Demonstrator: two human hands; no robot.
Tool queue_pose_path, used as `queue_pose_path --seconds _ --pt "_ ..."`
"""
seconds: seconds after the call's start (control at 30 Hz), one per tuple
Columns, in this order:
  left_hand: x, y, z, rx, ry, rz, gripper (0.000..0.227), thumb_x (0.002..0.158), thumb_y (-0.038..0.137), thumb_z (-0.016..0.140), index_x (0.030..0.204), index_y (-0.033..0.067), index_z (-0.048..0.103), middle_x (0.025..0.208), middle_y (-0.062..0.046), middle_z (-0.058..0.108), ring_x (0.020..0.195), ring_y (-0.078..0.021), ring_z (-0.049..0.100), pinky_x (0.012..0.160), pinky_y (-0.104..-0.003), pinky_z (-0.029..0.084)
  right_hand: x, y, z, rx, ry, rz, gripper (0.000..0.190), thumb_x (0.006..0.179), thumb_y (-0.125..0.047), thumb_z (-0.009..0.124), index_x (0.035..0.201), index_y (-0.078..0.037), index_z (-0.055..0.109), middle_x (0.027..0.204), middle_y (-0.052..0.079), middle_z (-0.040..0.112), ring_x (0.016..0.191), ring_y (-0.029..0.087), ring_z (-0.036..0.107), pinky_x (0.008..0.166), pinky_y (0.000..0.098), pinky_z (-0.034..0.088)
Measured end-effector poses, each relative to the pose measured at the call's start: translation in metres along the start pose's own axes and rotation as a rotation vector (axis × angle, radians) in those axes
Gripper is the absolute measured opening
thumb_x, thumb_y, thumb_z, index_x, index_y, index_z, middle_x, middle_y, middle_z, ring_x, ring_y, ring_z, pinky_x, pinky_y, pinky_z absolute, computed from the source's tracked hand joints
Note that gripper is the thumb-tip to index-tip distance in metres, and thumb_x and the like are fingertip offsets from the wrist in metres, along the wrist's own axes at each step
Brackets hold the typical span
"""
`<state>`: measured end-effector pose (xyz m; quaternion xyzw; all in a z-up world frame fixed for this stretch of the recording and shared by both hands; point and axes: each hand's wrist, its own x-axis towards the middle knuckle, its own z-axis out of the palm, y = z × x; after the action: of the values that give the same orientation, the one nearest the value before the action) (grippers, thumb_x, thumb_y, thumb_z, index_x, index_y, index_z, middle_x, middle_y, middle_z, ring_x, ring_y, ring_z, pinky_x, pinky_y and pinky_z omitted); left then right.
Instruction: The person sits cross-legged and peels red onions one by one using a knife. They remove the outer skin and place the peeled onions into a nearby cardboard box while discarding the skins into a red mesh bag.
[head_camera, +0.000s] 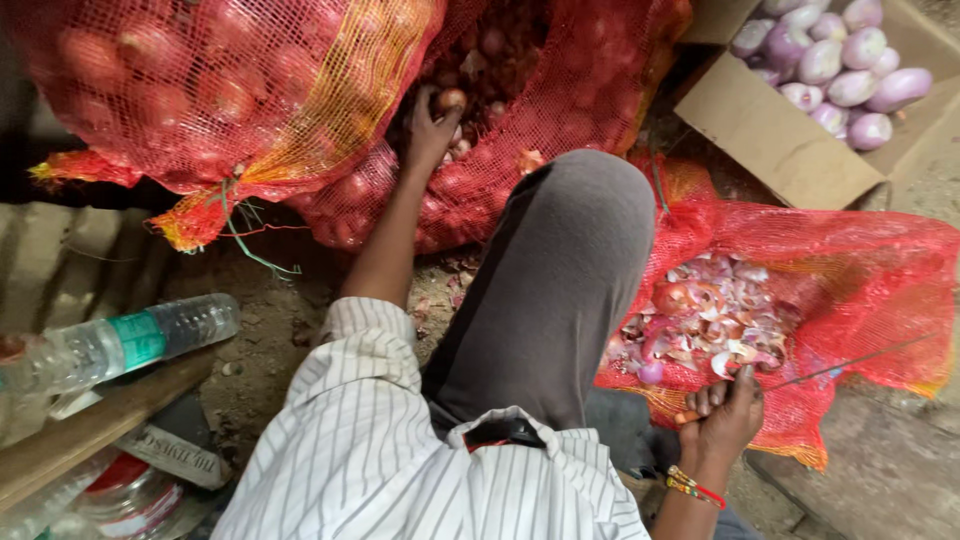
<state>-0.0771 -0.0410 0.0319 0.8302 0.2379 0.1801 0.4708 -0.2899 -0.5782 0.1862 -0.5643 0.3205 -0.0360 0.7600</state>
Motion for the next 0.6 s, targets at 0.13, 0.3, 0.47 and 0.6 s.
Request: queue_pose_path --seconds 0.13,0.3,0.47,0.6 --pt "-0.005 0.013 -0.005 0.065 0.03 0.108 0.054 0.083 0.026 0.084 0.129 0.0099 0.059 0.124 -0.02 0.07 0.115 -0.0367 0.068 0.097 -0.048 0.056 0.0 -0.001 -0.003 0.008 0.012 -0.024 0.026 0.11 -0.037 0.063 0.095 -0.018 0.055 0.061 -0.005 0.039 0.047 0.007 0.035 0.045 0.0274 0.029" --pt "0.005 0.053 0.004 0.53 -0.128 0.194 0.072 0.076 0.023 0.086 0.137 0.0035 0.053 0.103 -0.024 0.069 0.105 -0.0468 0.061 0.084 -0.057 0.05 -0.005 -0.002 -0.004 0.01 0.061 -0.026 0.027 0.109 -0.037 0.063 0.093 -0.018 0.053 0.06 -0.005 0.038 0.046 0.008 0.035 0.045 0.0274 0.03" --pt "0.026 0.067 0.01 0.667 -0.375 0.314 0.055 0.084 0.052 0.08 0.12 0.0132 0.066 0.096 -0.016 0.073 0.092 -0.0386 0.069 0.082 -0.072 0.042 0.003 -0.005 -0.003 0.018 0.071 -0.015 0.027 0.108 -0.037 0.062 0.092 -0.017 0.052 0.061 -0.006 0.04 0.046 0.007 0.036 0.044 0.0272 0.032" --pt "0.026 0.06 0.014 0.507 -0.234 0.393 0.013 0.084 0.019 0.075 0.086 0.0071 0.069 0.093 -0.019 0.069 0.085 -0.0429 0.064 0.072 -0.055 0.051 -0.004 0.004 -0.015 0.003 0.094 -0.022 0.027 0.104 -0.035 0.065 0.092 -0.017 0.05 0.06 -0.007 0.038 0.044 0.006 0.035 0.042 0.0262 0.032"
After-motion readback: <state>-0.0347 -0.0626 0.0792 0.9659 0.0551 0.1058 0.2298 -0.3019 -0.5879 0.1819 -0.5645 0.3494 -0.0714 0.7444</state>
